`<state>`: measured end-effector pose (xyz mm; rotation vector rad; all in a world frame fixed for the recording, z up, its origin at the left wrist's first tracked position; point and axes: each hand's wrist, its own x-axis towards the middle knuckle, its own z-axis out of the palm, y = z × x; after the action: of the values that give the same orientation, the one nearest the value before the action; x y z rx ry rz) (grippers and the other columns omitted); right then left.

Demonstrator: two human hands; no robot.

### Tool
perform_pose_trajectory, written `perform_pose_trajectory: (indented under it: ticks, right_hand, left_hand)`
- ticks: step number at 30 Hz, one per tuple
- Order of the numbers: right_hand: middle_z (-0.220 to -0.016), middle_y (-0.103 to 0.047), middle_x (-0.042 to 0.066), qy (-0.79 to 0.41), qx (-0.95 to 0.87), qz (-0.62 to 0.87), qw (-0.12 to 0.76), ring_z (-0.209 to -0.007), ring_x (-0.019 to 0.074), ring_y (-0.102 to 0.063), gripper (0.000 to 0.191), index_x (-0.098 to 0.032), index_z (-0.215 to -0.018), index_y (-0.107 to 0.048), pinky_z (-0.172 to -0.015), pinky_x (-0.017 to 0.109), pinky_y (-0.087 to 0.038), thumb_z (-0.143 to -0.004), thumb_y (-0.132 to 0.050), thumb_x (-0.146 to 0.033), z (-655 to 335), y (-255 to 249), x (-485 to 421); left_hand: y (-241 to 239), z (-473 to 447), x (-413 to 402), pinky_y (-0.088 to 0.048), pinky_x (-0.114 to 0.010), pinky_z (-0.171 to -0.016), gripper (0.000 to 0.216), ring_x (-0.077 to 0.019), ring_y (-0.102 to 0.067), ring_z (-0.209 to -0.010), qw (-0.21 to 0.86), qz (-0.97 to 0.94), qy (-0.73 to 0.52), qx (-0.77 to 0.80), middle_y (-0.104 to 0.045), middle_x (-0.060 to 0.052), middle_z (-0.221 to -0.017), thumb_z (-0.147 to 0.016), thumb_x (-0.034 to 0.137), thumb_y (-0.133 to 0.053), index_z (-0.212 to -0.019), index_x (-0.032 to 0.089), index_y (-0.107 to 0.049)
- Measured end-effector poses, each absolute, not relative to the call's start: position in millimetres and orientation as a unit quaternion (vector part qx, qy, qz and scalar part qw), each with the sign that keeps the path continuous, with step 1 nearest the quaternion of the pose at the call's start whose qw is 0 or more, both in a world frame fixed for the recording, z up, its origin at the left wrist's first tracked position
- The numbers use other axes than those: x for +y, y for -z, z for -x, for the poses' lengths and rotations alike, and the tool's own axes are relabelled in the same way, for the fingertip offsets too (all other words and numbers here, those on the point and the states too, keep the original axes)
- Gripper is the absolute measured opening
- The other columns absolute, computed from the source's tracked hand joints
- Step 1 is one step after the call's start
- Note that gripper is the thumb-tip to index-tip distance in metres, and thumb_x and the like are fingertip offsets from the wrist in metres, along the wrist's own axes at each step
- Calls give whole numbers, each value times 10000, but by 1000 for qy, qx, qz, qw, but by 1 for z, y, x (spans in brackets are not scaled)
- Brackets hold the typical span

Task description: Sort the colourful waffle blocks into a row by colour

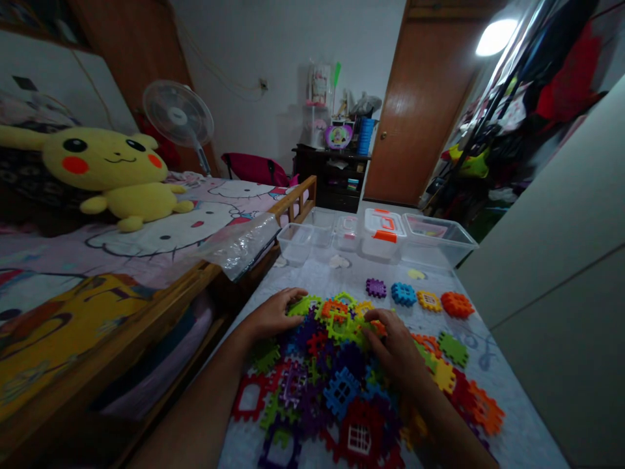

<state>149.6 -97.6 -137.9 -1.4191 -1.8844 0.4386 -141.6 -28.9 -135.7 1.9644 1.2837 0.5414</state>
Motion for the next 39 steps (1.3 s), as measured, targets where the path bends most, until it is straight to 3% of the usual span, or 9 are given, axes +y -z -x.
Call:
perform_pose_trajectory:
  ticks: [4,7,10,13,16,24,27,32,39]
  right_hand:
    - [-1027,-665,63,-202,-717,522,415,-1008,240,-609,26,-234,-854,-590,-903,406,-475,-841,-571,-246,-152,130,-105]
    - [-1095,-639,68,-218,-688,510,468,-1064,236,-585,71,-231,-798,-578,-935,387,-451,-837,-608,-282,-155,124,-108]
    - [-924,-627,44,-267,-616,528,519,-861,195,-600,146,-226,-825,-568,-767,317,-488,-854,-610,-363,-157,121,-110]
    - [-694,-537,-30,-355,-528,542,549,-584,129,-508,225,-226,-878,-555,-541,243,-436,-860,-608,-443,-156,121,-112]
    - [-641,-518,-50,-391,-496,548,549,-505,108,-460,289,-218,-905,-568,-465,223,-391,-827,-641,-487,-155,120,-113]
    - [-871,-737,69,-322,-622,580,416,-720,215,-663,326,-200,-1051,-699,-652,340,-535,-851,-582,-429,-162,126,-110]
    - [-912,-749,68,-260,-671,578,384,-802,230,-686,287,-222,-1069,-703,-747,382,-550,-885,-540,-370,-162,131,-110]
    - [-1108,-698,103,-134,-721,547,403,-1065,251,-629,257,-217,-1080,-680,-940,426,-504,-915,-512,-321,-164,133,-108]
    - [-1098,-686,97,-98,-730,549,395,-1075,250,-609,232,-213,-1051,-671,-946,430,-489,-938,-492,-306,-175,131,-106]
  left_hand:
    - [135,144,-29,-433,-399,-1043,620,-291,-570,-1211,394,-742,-205,502,-609,-125,-1313,-726,395,-642,-1292,167,-536]
    - [136,144,-28,-462,-402,-998,630,-292,-592,-1160,393,-736,-203,512,-648,-117,-1233,-712,405,-667,-1288,180,-543]
    - [136,141,-27,-463,-402,-994,631,-294,-598,-1142,376,-740,-203,519,-651,-111,-1213,-690,380,-683,-1277,185,-559]
    - [134,139,-27,-452,-400,-1016,624,-298,-586,-1161,364,-750,-194,517,-616,-118,-1263,-678,382,-673,-1258,170,-580]
    - [132,139,-27,-435,-403,-1040,603,-302,-575,-1180,353,-768,-172,506,-608,-114,-1265,-685,409,-656,-1235,168,-606]
    - [129,141,-28,-469,-414,-998,595,-304,-602,-1147,372,-750,-183,515,-638,-116,-1256,-689,392,-673,-1236,168,-600]
    - [129,139,-27,-487,-404,-960,560,-297,-623,-1088,358,-755,-182,517,-663,-114,-1182,-680,368,-677,-1195,154,-627]
    - [120,132,-28,-484,-396,-952,526,-261,-611,-1042,284,-768,-247,519,-631,-92,-1150,-716,358,-671,-1201,164,-618]
    - [85,106,-43,-447,-380,-1007,509,-238,-553,-1139,252,-815,-283,438,-577,-72,-1233,-747,271,-668,-1244,219,-567]
